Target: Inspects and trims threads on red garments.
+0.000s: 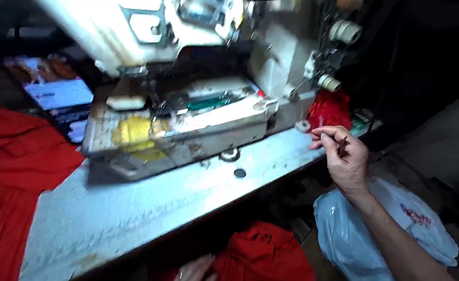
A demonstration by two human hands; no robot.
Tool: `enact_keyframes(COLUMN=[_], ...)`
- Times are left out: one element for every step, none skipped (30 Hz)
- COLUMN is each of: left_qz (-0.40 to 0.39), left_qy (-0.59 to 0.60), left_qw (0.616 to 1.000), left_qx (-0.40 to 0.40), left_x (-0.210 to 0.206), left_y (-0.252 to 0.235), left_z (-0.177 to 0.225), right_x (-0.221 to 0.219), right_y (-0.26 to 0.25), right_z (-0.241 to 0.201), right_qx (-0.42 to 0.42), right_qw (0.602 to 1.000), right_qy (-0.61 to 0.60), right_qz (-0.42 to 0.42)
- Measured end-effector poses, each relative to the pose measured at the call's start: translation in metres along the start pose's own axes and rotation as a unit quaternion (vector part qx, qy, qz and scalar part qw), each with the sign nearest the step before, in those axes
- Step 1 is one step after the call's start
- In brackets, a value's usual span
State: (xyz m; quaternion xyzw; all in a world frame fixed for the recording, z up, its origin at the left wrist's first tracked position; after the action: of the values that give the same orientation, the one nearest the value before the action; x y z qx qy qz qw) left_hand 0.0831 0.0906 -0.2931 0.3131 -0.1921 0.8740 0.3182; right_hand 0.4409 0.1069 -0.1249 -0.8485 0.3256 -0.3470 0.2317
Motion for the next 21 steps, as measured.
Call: enact_keyframes(left_qz=[-0.002, 0.000, 0.013, 0.034, 0.049, 0.061, 0.070, 0.074, 0.073, 0.067, 0.050, 0.023, -0.016, -0.067, -0.124, -0.174, -0.201, -0.203, -0.178, -0.130, -0.072], left_qy=[-0.025, -0.049, -0.070, -0.087, -0.087, -0.080, -0.073, -0.067, -0.062, -0.054, -0.041, -0.024, -0.008, 0.005, 0.004, -0.005, -0.017, -0.018, -0.010, -0.001, 0.006], left_qw=[1.000, 0.998, 0.997, 0.994, 0.993, 0.991, 0.991, 0.990, 0.990, 0.991, 0.992, 0.993, 0.991, 0.985, 0.975, 0.963, 0.954, 0.951, 0.956, 0.968, 0.979], left_qx=[0.012, 0.029, 0.042, 0.054, 0.070, 0.082, 0.093, 0.100, 0.101, 0.100, 0.105, 0.115, 0.134, 0.158, 0.184, 0.208, 0.222, 0.232, 0.232, 0.217, 0.190], left_x=[0.000, 0.000, 0.002, 0.003, 0.005, 0.007, 0.007, 0.006, 0.004, 0.000, -0.006, -0.012, -0.019, -0.027, -0.033, -0.037, -0.036, -0.034, -0.030, -0.025, -0.021], left_y=[0.005, 0.014, 0.023, 0.033, 0.042, 0.049, 0.055, 0.058, 0.058, 0.054, 0.049, 0.042, 0.036, 0.032, 0.030, 0.031, 0.033, 0.037, 0.044, 0.050, 0.053], left_z=[-0.007, -0.014, -0.021, -0.027, -0.031, -0.034, -0.036, -0.037, -0.037, -0.036, -0.036, -0.038, -0.041, -0.045, -0.049, -0.052, -0.053, -0.052, -0.049, -0.044, -0.040], right_x=[-0.010, -0.021, -0.034, -0.046, -0.058, -0.069, -0.080, -0.091, -0.102, -0.113, -0.125, -0.137, -0.149, -0.159, -0.162, -0.157, -0.143, -0.121, -0.096, -0.072, -0.050], right_y=[0.015, 0.032, 0.049, 0.066, 0.082, 0.097, 0.111, 0.124, 0.134, 0.143, 0.151, 0.159, 0.168, 0.177, 0.184, 0.186, 0.182, 0.175, 0.172, 0.172, 0.176], right_z=[-0.008, -0.016, -0.023, -0.026, -0.025, -0.022, -0.017, -0.014, -0.014, -0.015, -0.019, -0.021, -0.021, -0.020, -0.016, -0.012, -0.009, -0.003, 0.004, 0.015, 0.032], right_qx=[0.018, 0.051, 0.089, 0.116, 0.120, 0.107, 0.086, 0.059, 0.031, -0.006, -0.050, -0.095, -0.129, -0.149, -0.165, -0.184, -0.223, -0.287, -0.363, -0.420, -0.460], right_qw=[0.999, 0.993, 0.981, 0.966, 0.952, 0.942, 0.937, 0.934, 0.932, 0.927, 0.918, 0.903, 0.883, 0.863, 0.852, 0.854, 0.855, 0.842, 0.810, 0.777, 0.759], right_qy=[0.015, 0.037, 0.068, 0.087, 0.089, 0.070, 0.043, 0.010, -0.023, -0.050, -0.055, -0.024, 0.024, 0.059, 0.067, 0.037, -0.033, -0.142, -0.260, -0.343, -0.377], right_qz=[-0.039, -0.096, -0.159, -0.215, -0.268, -0.311, -0.337, -0.352, -0.361, -0.372, -0.390, -0.418, -0.451, -0.479, -0.493, -0.485, -0.468, -0.435, -0.381, -0.320, -0.266])
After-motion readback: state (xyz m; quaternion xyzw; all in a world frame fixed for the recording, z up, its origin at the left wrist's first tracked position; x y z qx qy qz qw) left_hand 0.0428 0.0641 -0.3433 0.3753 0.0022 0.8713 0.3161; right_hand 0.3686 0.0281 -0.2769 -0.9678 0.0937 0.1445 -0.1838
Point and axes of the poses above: each hand's wrist, its own y-axis away from the middle knuckle, its own x-axis out of the back of the hand, z = x × y, the point moved 6 cm from there along -y, towards the middle knuckle, and after that the axes turned 9 degrees about -x, right-handed, at the moved point
